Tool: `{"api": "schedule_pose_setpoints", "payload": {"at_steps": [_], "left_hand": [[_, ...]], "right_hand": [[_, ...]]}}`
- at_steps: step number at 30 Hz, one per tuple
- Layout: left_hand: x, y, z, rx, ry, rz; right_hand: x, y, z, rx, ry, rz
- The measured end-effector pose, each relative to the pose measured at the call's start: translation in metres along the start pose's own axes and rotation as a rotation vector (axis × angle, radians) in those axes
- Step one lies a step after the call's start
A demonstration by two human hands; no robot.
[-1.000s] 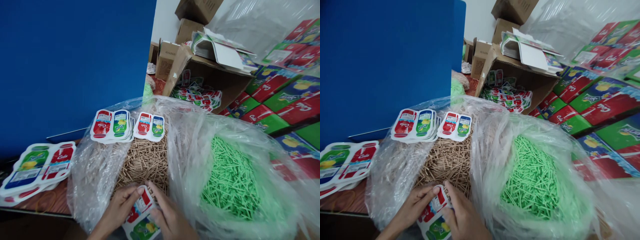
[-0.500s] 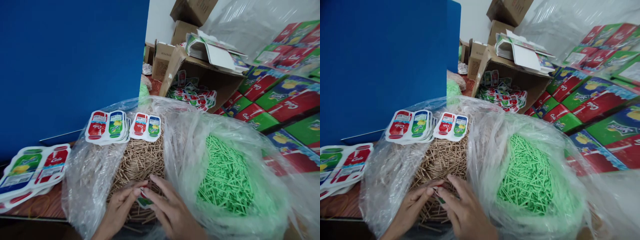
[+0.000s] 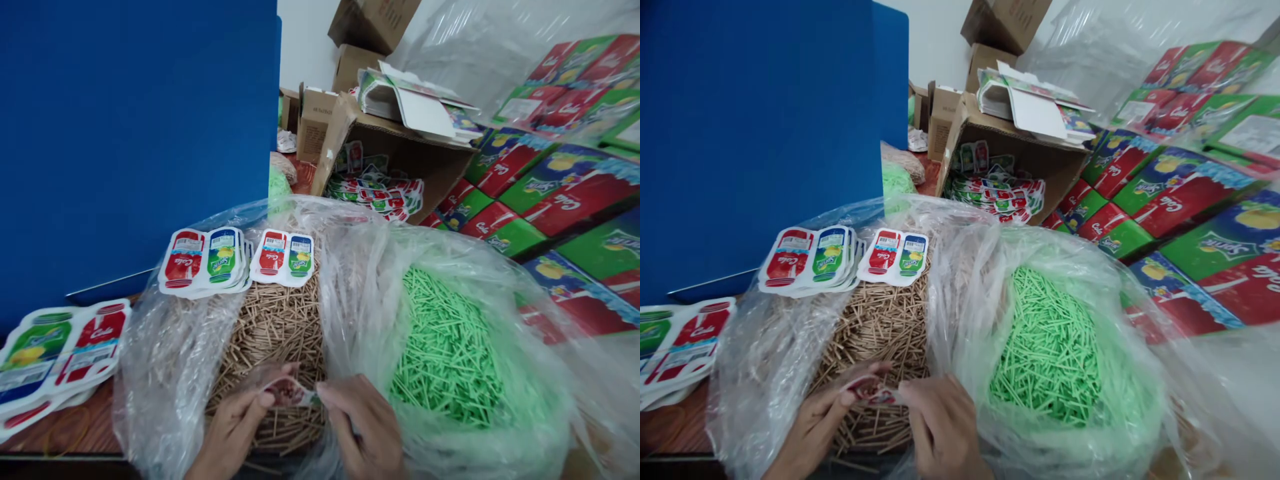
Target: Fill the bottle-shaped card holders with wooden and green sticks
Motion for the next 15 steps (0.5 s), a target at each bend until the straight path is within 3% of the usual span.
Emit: {"api": "schedule_pose_setpoints", "payload": {"at_steps": [6, 11, 15], "left_hand": [[0.002, 0.002, 0.0, -0.027, -0.014, 0.03], [0.0, -0.009, -0.008, -0.154, -0.14, 0.098], [0.001, 0.003, -0.008, -0.39, -0.186, 0.319]], "right_hand": [[0.003, 0.002, 0.008, -0.04, -0.016, 0.025], [-0.001, 0.004, 0.009, -0.044, -0.055, 0.057], [-0.018, -0.005, 0.002, -0.052, -0.19, -0.197]]}}
Point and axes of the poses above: each hand's wrist, its own x-axis towards the middle knuckle, its own z-axis out of the back of the hand, y = z × x, the point moved 2 cm from there along x, towards the middle knuckle, and after that the axes turned 8 degrees about x, right-handed, at the moved point
